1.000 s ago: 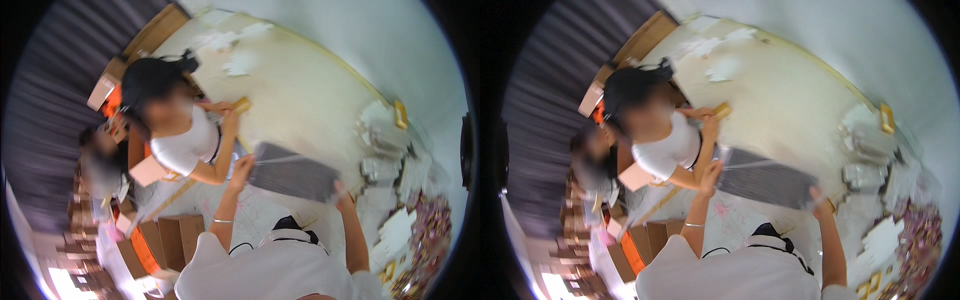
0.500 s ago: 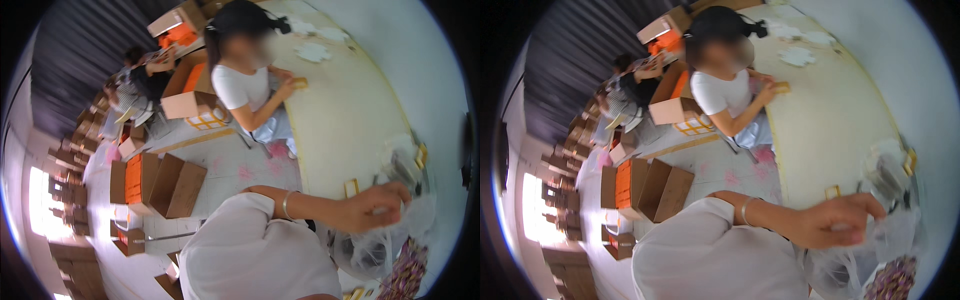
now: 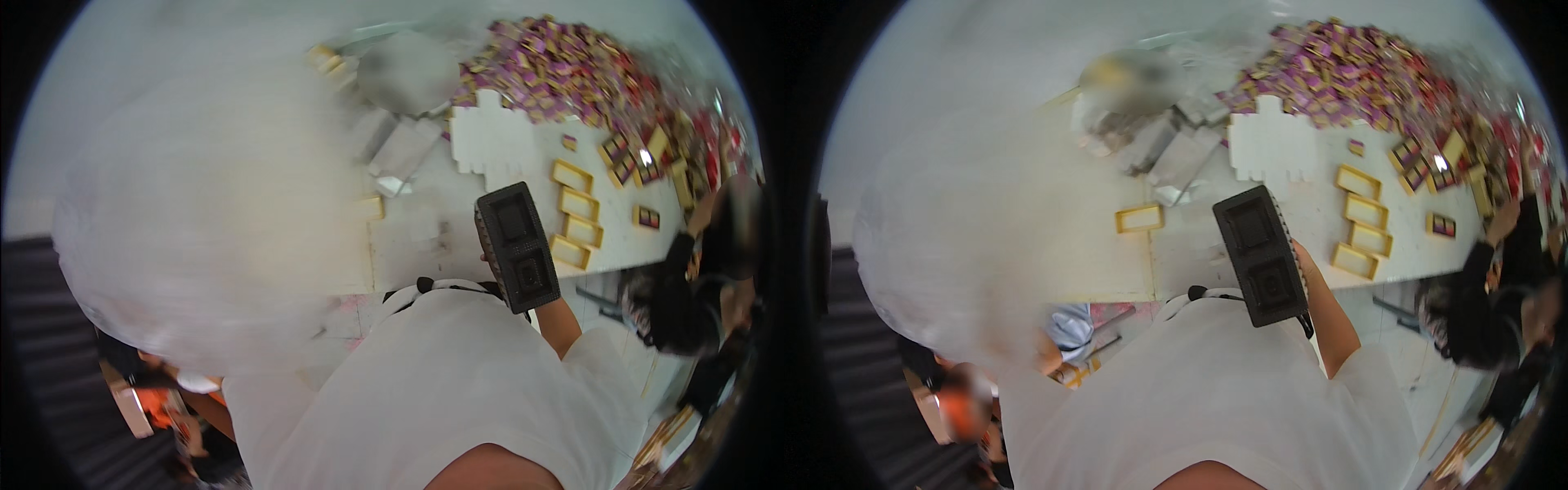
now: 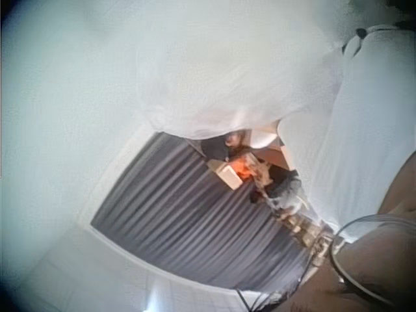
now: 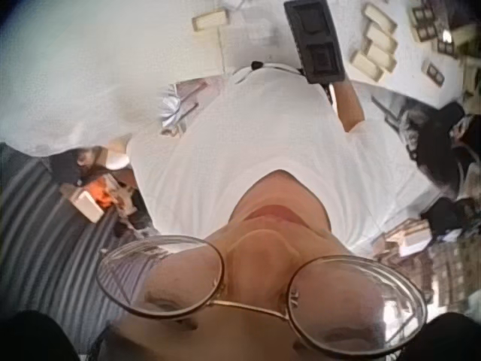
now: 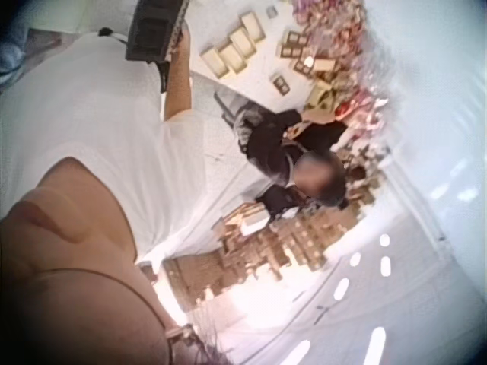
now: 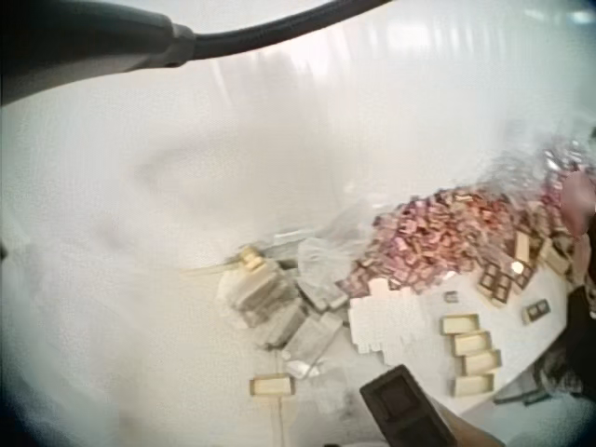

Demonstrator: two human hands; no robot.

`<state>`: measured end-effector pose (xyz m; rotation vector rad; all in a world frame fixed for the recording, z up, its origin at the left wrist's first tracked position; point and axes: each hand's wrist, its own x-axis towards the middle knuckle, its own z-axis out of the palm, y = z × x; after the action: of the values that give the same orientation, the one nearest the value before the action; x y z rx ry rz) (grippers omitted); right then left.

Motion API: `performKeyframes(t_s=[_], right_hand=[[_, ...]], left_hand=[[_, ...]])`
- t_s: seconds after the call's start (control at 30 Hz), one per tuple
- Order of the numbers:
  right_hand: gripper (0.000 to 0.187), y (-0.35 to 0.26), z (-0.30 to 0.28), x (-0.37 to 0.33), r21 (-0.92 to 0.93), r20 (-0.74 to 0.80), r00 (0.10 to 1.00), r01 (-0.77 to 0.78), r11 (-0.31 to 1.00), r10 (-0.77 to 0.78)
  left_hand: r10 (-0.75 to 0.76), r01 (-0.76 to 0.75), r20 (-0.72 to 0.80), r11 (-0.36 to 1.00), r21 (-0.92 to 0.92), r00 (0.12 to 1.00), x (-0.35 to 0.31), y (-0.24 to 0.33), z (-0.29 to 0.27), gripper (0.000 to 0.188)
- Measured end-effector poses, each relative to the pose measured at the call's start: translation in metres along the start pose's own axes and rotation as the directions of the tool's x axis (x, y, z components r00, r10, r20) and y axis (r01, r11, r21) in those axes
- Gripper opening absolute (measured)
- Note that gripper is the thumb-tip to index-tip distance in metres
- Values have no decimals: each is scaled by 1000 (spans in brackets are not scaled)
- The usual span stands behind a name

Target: The person assembles makeup palettes by placing black plastic inserts into gold cardboard boxes and then inserting two colored pans into each insert. The person repeatedly picks up inserts and pans, arranges them on the table, and completes multiple units.

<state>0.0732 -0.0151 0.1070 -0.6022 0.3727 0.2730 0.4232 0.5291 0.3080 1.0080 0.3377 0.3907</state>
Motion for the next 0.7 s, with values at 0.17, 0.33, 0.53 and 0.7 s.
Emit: performKeyframes(t_s=[0.17,0.33,0.53,0.7], right_hand=[[55,28,-39,-8,155,-90,996,12,988,2],[62,50,-74,-18,215,-248,969,64,975,-9],[68,53,-67,-28,222,-504,864,130,966,-1],[76,23,-25,-37,-117,-491,854,130,985,-171]], left_hand=[[-50,79,-341,994,71,939,72,-34,-73,45],[-301,266,-479,954,-141,825,60,-99,-119,57],[-853,849,9,520,93,521,-53,-214,-43,79],[-865,746,500,352,566,29,-247,-253,46,70]])
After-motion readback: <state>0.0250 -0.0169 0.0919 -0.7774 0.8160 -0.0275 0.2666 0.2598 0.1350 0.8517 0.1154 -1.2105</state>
